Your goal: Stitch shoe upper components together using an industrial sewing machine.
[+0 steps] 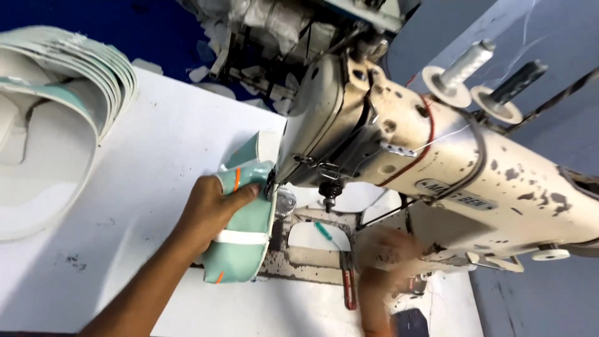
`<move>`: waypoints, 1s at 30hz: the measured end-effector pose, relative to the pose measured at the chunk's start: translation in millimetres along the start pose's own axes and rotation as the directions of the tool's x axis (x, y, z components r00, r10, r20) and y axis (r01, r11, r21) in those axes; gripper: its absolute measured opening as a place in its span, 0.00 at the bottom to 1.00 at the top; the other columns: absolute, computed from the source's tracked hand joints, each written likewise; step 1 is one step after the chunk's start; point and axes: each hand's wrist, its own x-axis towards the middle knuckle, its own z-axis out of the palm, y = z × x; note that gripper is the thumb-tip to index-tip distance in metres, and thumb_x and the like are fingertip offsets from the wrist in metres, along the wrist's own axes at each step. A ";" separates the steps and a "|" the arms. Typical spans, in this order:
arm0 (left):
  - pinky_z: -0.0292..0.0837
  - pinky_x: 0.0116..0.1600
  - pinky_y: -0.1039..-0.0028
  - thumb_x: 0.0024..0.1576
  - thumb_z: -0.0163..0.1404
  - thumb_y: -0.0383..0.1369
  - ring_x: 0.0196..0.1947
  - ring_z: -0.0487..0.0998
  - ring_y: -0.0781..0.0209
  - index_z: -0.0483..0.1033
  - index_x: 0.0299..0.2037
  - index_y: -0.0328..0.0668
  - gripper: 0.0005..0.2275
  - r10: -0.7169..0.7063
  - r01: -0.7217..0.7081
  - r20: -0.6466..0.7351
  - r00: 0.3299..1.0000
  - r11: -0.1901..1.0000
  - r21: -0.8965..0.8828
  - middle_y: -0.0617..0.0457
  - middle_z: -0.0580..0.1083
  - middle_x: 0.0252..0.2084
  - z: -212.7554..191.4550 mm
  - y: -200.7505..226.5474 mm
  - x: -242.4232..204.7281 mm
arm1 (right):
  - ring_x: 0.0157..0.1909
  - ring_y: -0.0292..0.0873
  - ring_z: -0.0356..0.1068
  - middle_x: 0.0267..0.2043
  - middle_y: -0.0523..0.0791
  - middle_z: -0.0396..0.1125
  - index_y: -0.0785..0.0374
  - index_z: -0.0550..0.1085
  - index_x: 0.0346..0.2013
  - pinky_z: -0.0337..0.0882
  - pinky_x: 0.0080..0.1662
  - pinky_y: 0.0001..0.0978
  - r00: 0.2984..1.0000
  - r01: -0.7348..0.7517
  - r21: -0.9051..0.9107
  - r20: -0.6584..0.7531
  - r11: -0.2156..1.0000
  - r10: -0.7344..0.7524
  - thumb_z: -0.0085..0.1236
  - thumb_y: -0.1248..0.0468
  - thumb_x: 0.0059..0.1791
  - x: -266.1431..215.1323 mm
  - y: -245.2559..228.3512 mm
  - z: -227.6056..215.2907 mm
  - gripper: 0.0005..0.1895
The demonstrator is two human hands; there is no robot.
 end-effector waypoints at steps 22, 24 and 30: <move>0.62 0.22 0.74 0.56 0.57 0.34 0.16 0.68 0.74 0.83 0.32 0.36 0.09 0.061 -0.059 0.073 0.996 0.998 -0.030 0.59 0.74 0.19 -6.8 -2.5 0.2 | 0.48 0.43 0.69 0.49 0.49 0.70 0.63 0.72 0.58 0.70 0.51 0.35 0.598 -0.065 0.132 0.798 0.989 -0.067 0.50 0.59 0.61 -1.7 74.2 334.5 0.14; 0.60 0.21 0.73 0.56 0.58 0.35 0.16 0.66 0.73 0.82 0.31 0.34 0.10 0.043 -0.043 0.071 0.997 0.999 0.004 0.58 0.72 0.18 -8.0 -9.6 4.0 | 0.42 0.44 0.69 0.44 0.52 0.70 0.65 0.73 0.53 0.69 0.46 0.38 0.593 -0.188 0.122 0.805 0.975 0.014 0.52 0.57 0.60 0.9 60.4 280.9 0.14; 0.56 0.20 0.72 0.56 0.58 0.34 0.14 0.62 0.70 0.83 0.34 0.34 0.08 -0.013 0.013 0.079 0.997 1.000 0.003 0.57 0.71 0.18 -4.1 -18.6 7.2 | 0.29 0.50 0.68 0.31 0.55 0.70 0.69 0.73 0.41 0.67 0.34 0.44 0.629 -0.427 0.010 0.721 0.904 0.289 0.58 0.57 0.56 -11.2 31.3 110.1 0.15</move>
